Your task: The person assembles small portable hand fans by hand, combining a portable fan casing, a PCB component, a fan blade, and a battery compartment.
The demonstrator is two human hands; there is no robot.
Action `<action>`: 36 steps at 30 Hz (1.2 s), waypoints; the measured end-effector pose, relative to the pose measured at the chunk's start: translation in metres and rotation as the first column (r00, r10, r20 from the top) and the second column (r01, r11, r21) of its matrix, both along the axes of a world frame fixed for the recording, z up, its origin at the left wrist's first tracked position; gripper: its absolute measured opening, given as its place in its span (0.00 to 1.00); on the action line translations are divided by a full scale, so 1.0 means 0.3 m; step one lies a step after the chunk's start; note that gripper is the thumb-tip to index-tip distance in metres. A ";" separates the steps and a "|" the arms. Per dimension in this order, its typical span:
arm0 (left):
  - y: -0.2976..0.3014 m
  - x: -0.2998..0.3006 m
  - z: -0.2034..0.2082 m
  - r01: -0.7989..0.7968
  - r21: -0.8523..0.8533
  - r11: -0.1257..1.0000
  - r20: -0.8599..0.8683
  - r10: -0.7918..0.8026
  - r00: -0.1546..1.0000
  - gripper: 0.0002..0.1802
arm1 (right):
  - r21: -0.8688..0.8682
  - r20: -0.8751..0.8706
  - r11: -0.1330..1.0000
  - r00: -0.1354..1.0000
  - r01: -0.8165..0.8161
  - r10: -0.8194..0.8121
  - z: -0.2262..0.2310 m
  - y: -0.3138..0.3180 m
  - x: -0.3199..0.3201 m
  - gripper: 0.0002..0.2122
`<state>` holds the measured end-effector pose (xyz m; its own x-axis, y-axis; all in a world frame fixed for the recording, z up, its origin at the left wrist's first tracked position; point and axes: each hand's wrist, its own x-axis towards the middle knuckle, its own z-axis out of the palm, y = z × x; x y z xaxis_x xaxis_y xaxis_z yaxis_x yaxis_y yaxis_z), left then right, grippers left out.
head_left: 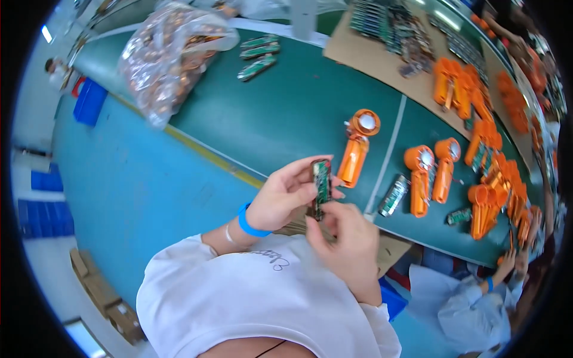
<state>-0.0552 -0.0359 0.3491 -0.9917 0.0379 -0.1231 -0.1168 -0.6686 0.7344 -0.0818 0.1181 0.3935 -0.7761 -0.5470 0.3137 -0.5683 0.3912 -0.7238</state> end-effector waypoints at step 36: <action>-0.111 -0.112 -0.029 -0.084 0.079 0.993 0.176 0.069 0.982 0.27 | -0.210 0.078 0.972 0.993 0.104 -0.089 -0.199 -0.123 -0.306 0.05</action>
<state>-0.0888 -0.0692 0.3405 -0.9560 -0.0190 -0.2928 -0.1834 -0.7401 0.6470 -0.1737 0.0811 0.3337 -0.8452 -0.3945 0.3605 -0.4827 0.2741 -0.8318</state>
